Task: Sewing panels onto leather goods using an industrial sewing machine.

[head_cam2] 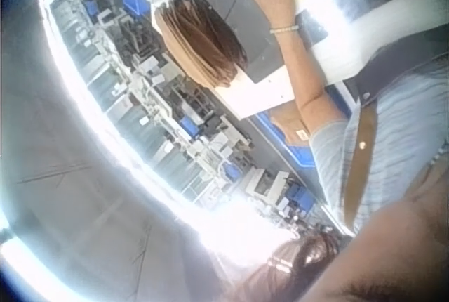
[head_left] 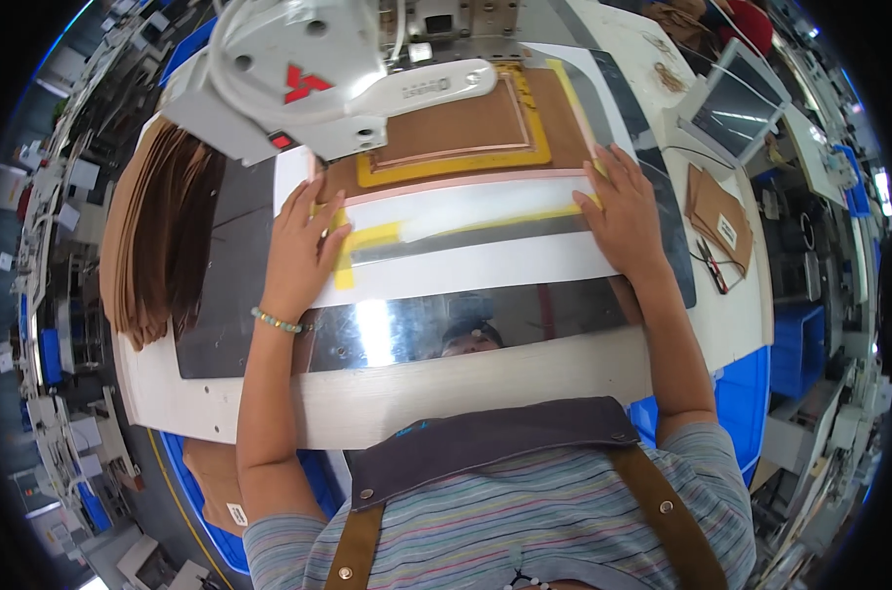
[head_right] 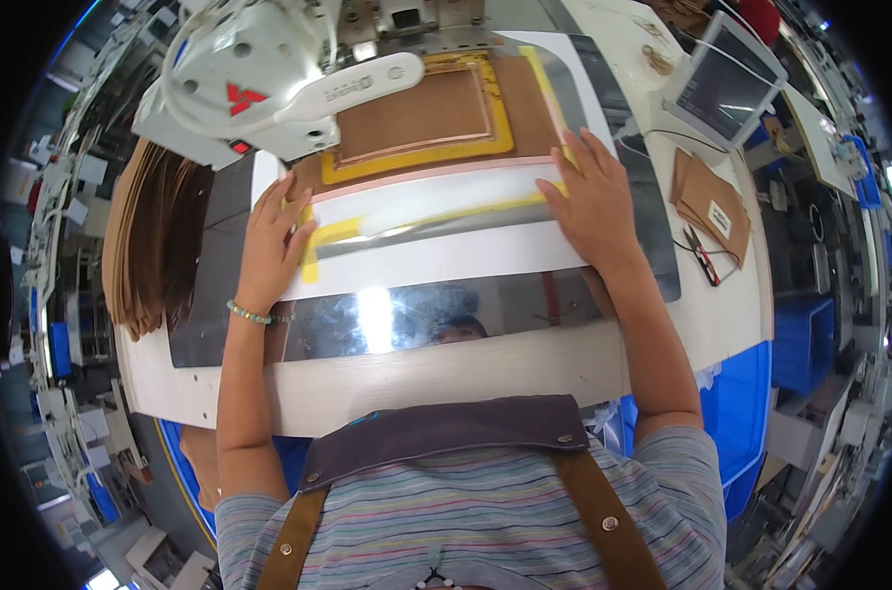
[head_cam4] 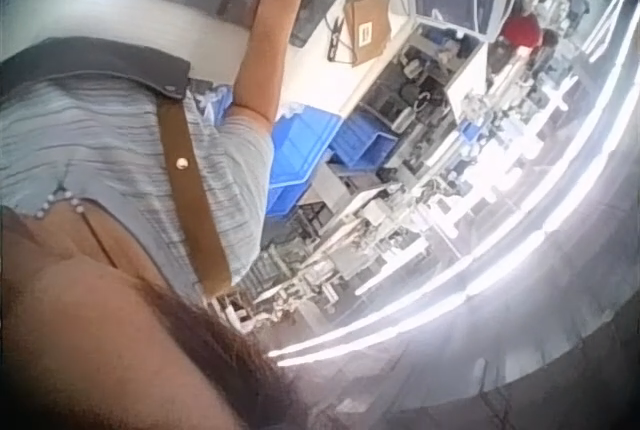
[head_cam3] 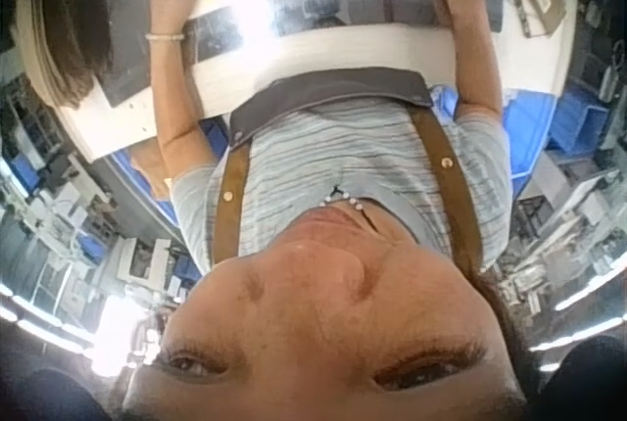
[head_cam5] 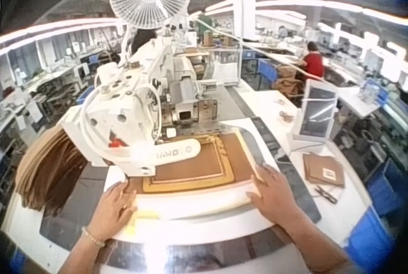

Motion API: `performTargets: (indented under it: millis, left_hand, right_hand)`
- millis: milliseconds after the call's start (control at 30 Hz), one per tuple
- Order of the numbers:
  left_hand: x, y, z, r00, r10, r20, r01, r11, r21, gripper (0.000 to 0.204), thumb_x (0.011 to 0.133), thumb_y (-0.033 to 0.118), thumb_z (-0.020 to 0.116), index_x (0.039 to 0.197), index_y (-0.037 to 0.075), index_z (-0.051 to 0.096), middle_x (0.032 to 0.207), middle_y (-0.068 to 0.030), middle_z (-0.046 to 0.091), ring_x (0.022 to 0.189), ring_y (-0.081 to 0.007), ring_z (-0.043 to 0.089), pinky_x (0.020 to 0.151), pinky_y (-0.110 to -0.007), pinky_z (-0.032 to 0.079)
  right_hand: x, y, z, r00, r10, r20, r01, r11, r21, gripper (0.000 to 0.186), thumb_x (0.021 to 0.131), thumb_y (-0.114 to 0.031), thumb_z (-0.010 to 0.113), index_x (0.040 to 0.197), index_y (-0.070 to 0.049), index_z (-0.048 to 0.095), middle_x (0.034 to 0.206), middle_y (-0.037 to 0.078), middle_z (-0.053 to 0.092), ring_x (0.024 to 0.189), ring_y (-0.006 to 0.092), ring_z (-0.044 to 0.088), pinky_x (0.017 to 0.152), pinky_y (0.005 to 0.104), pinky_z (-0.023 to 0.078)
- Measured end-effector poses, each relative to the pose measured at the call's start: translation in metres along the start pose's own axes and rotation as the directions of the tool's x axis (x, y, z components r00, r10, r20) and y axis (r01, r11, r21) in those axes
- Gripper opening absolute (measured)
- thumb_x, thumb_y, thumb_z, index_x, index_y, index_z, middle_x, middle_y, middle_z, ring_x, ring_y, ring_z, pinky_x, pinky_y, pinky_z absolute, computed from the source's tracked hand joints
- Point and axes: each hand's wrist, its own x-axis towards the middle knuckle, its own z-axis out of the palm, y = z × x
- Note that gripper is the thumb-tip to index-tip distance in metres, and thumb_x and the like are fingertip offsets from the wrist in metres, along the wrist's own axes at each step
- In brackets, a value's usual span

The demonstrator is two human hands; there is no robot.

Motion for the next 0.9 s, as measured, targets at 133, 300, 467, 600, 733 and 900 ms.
performTargets:
  millis: [133,300,467,600,733,900]
  left_hand:
    - [0.001,-0.007,0.004,0.996,0.069,-0.050,-0.073,0.994,-0.086,0.045,0.099,0.014,0.073,0.144,0.007,0.068,0.158,-0.0224,0.054,0.146,-0.0425,0.052,0.120,-0.049,0.042]
    - [-0.004,-0.008,0.002,0.998,0.058,0.023,-0.056,0.996,-0.063,0.042,0.105,0.014,0.064,0.147,0.004,0.065,0.165,-0.0201,0.049,0.152,-0.0405,0.046,0.125,-0.048,0.035]
    - [0.000,-0.011,0.008,0.998,0.040,0.055,-0.038,0.999,-0.027,0.044,0.108,0.018,0.061,0.150,0.005,0.063,0.168,-0.0163,0.047,0.155,-0.0372,0.043,0.127,-0.049,0.033]
    - [0.001,-0.006,0.006,0.997,0.043,0.063,-0.042,0.999,-0.029,0.045,0.108,0.017,0.060,0.151,0.006,0.062,0.168,-0.0159,0.047,0.155,-0.0367,0.043,0.127,-0.048,0.033]
    - [0.000,-0.006,0.002,0.998,0.028,0.060,-0.026,0.999,-0.022,0.046,0.107,0.018,0.061,0.152,0.006,0.062,0.168,-0.0158,0.048,0.155,-0.0369,0.043,0.127,-0.049,0.033]
    - [0.002,-0.016,-0.018,0.998,-0.053,0.029,0.056,0.991,-0.118,0.048,0.106,0.017,0.064,0.153,0.008,0.062,0.167,-0.0158,0.049,0.155,-0.0360,0.044,0.126,-0.048,0.036]
  right_hand:
    - [0.003,0.002,0.009,0.994,-0.054,-0.090,0.058,0.998,0.036,0.048,0.100,-0.036,0.071,0.127,0.004,0.074,0.148,0.020,0.063,0.146,0.0372,0.051,0.118,0.0499,0.041]
    - [0.007,0.019,-0.002,0.988,-0.034,-0.154,0.044,0.997,0.056,0.039,0.100,-0.038,0.071,0.121,-0.006,0.078,0.148,0.014,0.065,0.143,0.0352,0.054,0.113,0.0490,0.044]
    - [-0.015,0.136,-0.069,0.888,0.206,-0.412,-0.259,0.963,-0.076,0.025,0.097,-0.028,0.071,0.108,-0.009,0.083,0.118,0.008,0.079,0.119,0.0314,0.069,0.098,0.0448,0.055]
    - [-0.057,0.203,-0.104,0.759,0.651,0.002,-0.651,0.759,-0.017,0.019,0.095,-0.024,0.073,0.101,-0.007,0.080,0.103,0.012,0.079,0.096,0.0341,0.073,0.087,0.0450,0.056]
    - [-0.091,0.250,-0.071,0.716,0.655,0.242,-0.675,0.738,-0.001,0.013,0.093,-0.018,0.076,0.097,-0.005,0.077,0.096,0.013,0.077,0.090,0.0301,0.072,0.082,0.0434,0.055]
    - [-0.076,0.257,-0.087,0.802,0.575,0.162,-0.597,0.769,0.228,0.016,0.095,-0.017,0.079,0.098,-0.005,0.070,0.085,0.002,0.066,0.082,0.0136,0.060,0.077,0.0322,0.050]
